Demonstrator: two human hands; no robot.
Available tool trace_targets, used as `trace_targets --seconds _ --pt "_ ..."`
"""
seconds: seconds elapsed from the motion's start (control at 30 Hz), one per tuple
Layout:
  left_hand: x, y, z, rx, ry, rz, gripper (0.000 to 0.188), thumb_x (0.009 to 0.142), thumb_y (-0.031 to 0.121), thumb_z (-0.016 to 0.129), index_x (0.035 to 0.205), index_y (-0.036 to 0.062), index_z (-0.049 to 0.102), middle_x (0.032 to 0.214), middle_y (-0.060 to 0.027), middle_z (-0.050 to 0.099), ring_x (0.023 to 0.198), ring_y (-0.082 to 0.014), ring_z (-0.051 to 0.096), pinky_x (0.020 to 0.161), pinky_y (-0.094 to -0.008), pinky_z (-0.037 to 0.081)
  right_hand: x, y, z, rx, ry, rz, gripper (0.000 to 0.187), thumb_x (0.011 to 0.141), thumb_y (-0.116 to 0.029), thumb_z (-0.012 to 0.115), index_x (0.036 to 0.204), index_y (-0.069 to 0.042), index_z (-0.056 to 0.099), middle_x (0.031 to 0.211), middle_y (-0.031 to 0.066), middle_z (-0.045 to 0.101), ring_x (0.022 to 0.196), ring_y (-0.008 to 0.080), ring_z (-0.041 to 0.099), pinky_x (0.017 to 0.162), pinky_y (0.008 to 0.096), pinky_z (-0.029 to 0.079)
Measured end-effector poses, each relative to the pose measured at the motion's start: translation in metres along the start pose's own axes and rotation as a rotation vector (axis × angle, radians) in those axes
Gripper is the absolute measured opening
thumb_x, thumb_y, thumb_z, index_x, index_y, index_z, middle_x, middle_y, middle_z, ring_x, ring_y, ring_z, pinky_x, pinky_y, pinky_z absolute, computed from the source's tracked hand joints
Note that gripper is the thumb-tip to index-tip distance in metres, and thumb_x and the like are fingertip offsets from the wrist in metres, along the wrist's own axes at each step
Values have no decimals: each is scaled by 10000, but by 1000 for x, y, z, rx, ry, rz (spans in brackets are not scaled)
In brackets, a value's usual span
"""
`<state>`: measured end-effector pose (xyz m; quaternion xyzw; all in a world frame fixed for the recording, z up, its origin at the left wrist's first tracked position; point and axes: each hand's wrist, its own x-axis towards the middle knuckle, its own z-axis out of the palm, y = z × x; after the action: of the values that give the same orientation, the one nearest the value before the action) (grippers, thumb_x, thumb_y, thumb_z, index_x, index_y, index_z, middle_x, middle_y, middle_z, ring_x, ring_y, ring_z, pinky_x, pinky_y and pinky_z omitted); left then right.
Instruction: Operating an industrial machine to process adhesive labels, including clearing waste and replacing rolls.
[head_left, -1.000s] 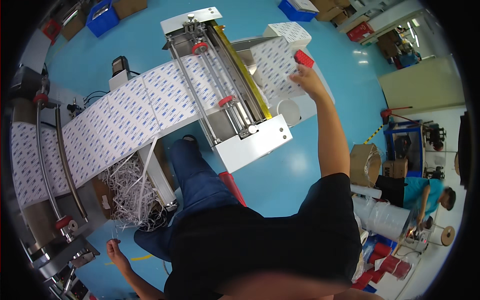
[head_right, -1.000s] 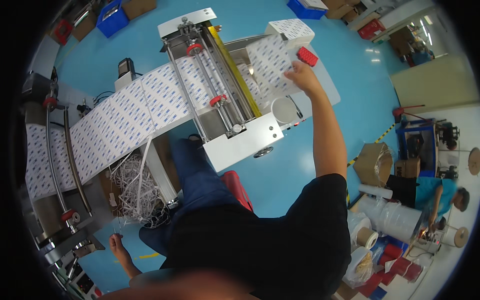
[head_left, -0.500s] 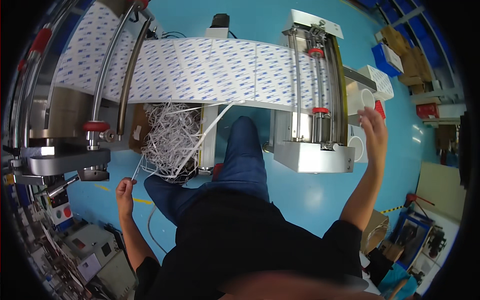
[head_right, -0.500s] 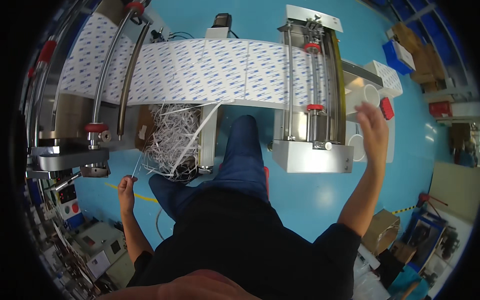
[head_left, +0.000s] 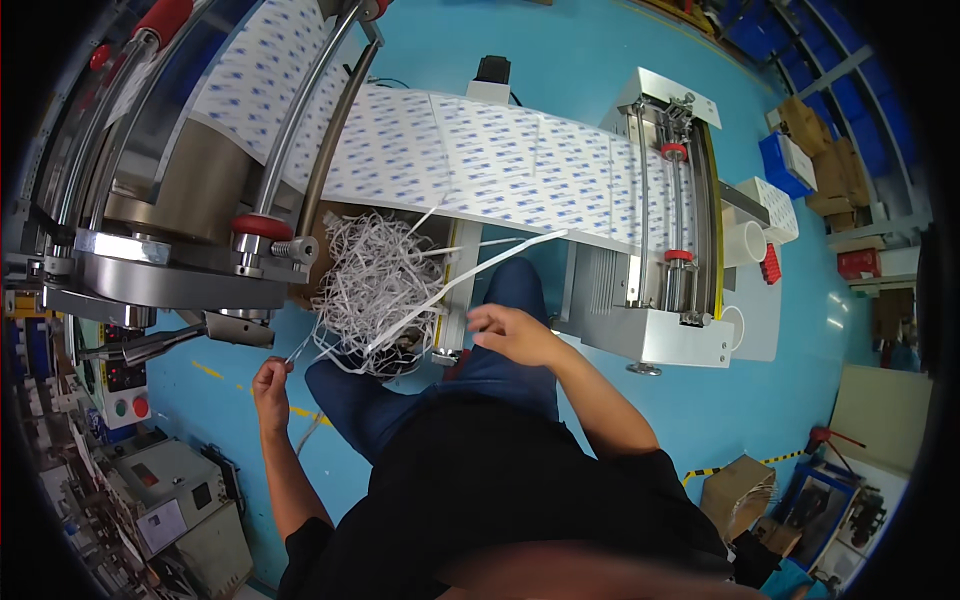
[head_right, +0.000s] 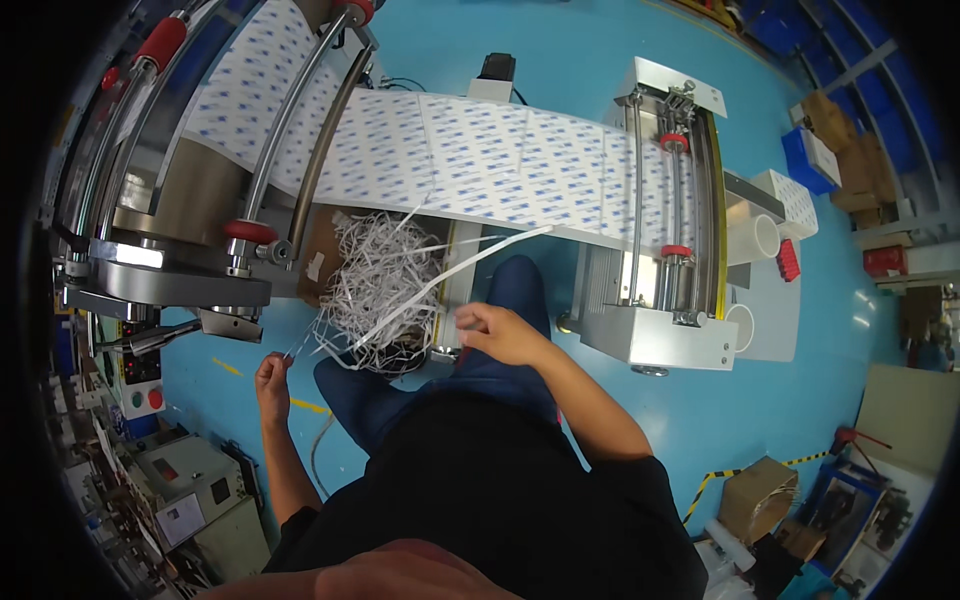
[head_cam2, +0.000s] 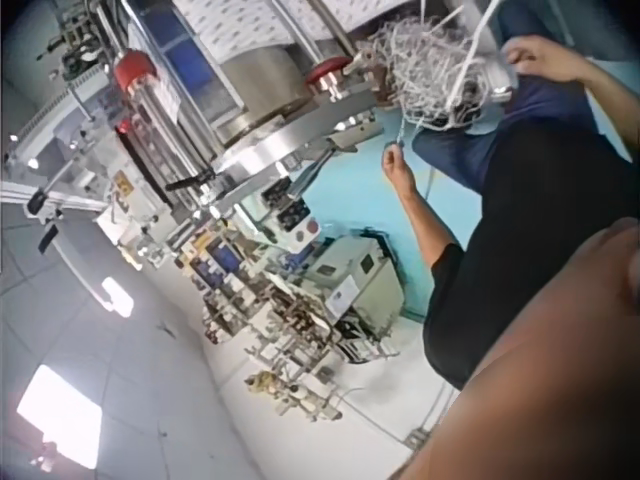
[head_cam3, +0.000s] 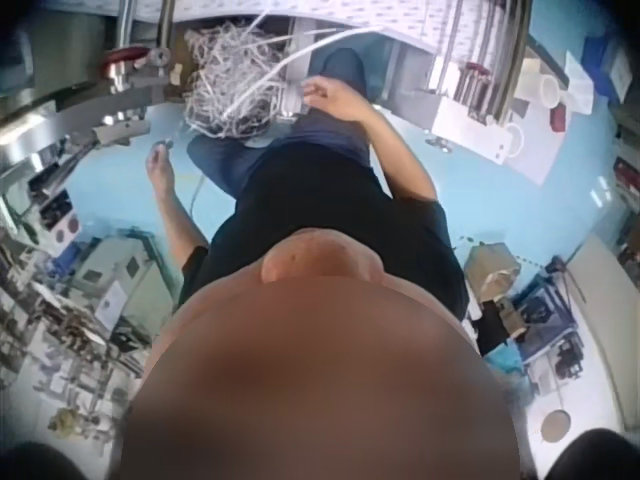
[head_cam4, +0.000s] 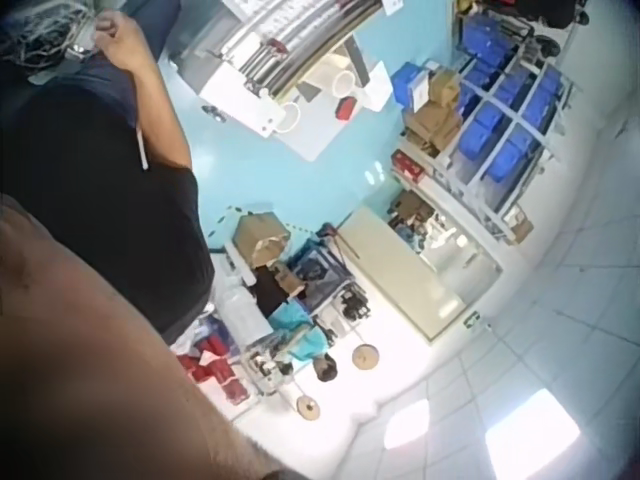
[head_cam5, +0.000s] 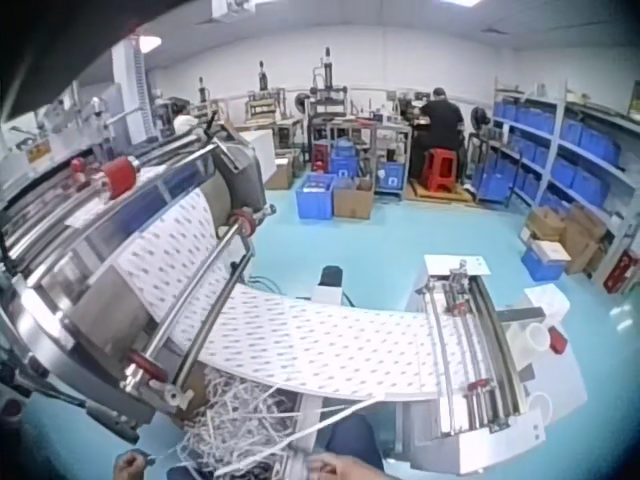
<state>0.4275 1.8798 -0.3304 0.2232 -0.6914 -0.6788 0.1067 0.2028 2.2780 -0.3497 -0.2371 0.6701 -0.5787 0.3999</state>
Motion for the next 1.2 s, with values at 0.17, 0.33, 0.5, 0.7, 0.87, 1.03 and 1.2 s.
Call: trace_targets --seconds 0.17,0.33,0.5,0.7,0.87,1.03,1.2 --pt "4 5 -70 -131 134 -33 148 907 128 539 798 28 550 854 -29 543 827 -131 493 835 -288 380 89 -5 57 342 39 65 430 843 -115 600 1239 -25 460 1142 103 576 837 141 575 736 269 471" --pt "-4 -10 -91 -352 149 -138 131 893 147 564 819 45 527 829 -17 520 799 -127 489 829 -289 387 147 -40 105 1042 -72 -110 486 853 -90 572 1304 -47 399 1161 97 556 772 122 567 667 226 467" --pt "2 -7 -98 -484 105 -88 184 911 196 540 804 48 523 790 -29 519 788 -143 498 826 -304 385 176 -33 122 1066 -182 -174 389 867 -175 595 1217 -52 478 1101 100 587 768 128 576 661 230 477" --pt "-9 -6 -105 -707 350 -139 263 919 340 508 828 98 558 805 1 559 804 -129 514 790 -300 400 180 -32 133 1002 -25 -69 192 883 -224 586 996 -68 578 949 87 631 678 116 579 606 248 474" --pt "25 5 -31 446 451 110 279 921 277 487 943 20 593 886 -89 601 874 -198 561 801 -317 441 169 -41 129 907 58 -95 220 849 -236 636 991 -78 581 905 57 614 616 104 513 569 202 447" --pt "74 65 105 448 205 232 395 849 410 524 989 51 613 891 -151 646 799 -275 637 726 -382 486 159 -48 141 952 -48 -102 209 837 -187 642 1012 -92 576 892 44 609 641 125 554 546 246 473" --pt "126 63 141 655 -59 178 394 850 401 501 855 33 640 849 -163 656 798 -305 637 724 -412 487 159 -48 150 883 -118 -73 259 793 -247 679 995 -125 573 816 5 598 651 124 562 548 259 472"
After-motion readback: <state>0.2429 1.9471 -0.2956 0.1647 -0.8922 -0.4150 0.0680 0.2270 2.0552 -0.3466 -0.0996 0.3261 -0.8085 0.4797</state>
